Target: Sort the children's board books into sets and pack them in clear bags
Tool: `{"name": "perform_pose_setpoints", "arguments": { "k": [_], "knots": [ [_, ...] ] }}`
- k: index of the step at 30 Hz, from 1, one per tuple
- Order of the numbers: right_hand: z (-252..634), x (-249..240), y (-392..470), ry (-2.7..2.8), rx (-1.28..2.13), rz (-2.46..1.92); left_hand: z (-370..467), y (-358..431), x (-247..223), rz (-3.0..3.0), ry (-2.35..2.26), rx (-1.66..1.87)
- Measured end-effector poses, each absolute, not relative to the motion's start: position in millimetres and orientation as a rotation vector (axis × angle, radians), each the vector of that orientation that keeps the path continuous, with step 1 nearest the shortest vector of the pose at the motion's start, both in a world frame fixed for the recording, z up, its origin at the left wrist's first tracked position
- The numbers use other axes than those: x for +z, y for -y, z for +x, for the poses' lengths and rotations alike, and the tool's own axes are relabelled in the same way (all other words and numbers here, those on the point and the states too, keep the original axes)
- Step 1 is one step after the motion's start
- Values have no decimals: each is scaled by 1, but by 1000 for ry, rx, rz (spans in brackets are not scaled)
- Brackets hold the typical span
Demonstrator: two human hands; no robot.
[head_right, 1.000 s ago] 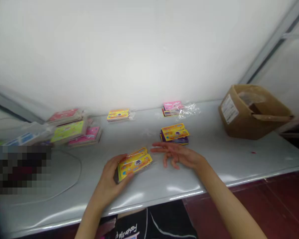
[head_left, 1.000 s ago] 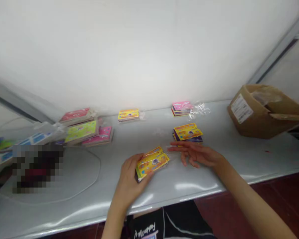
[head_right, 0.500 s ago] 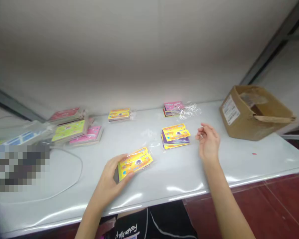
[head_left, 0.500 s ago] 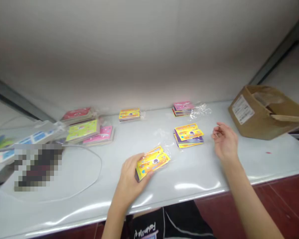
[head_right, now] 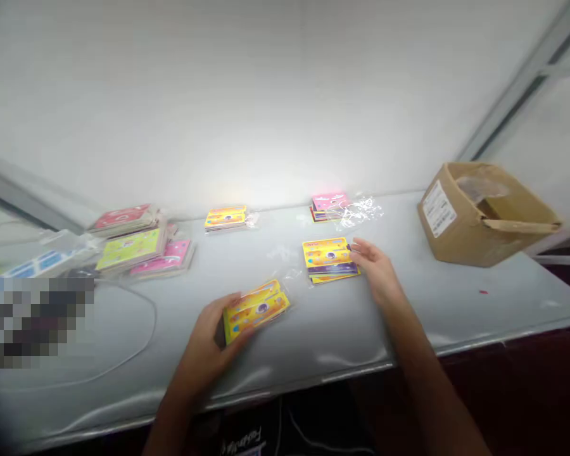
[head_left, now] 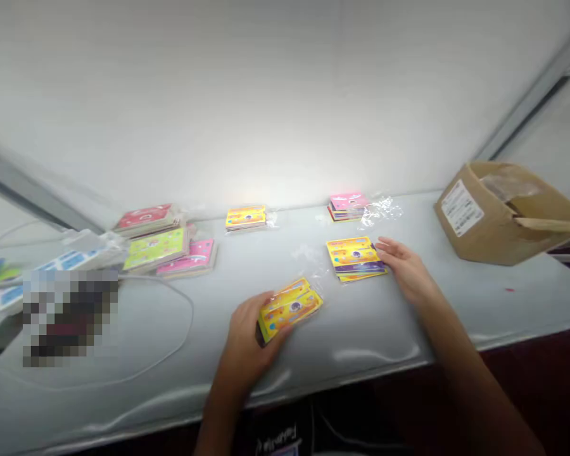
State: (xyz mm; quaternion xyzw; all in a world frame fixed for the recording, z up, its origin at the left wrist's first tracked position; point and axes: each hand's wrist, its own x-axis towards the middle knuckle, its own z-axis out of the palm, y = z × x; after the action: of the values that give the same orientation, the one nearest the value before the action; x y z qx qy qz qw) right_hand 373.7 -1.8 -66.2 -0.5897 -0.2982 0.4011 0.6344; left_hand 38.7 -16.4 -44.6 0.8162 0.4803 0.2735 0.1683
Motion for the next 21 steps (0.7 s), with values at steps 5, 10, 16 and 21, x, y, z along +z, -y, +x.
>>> {"name": "perform_pose_setpoints", "arguments": {
  "k": [5,10,16,21],
  "knots": [
    [376,-73,0,673,859,-1368,39,16,-45,2336,-1355,774],
    [376,-72,1,612,861,-1396,39,16,-46,2356,-1355,767],
    [370,-69,0,683,864,-1446,39,16,-45,2340,-1354,777],
    [374,-74,-2,688,867,-1398,39,16,-44,2341,-1358,766]
  ]
}}
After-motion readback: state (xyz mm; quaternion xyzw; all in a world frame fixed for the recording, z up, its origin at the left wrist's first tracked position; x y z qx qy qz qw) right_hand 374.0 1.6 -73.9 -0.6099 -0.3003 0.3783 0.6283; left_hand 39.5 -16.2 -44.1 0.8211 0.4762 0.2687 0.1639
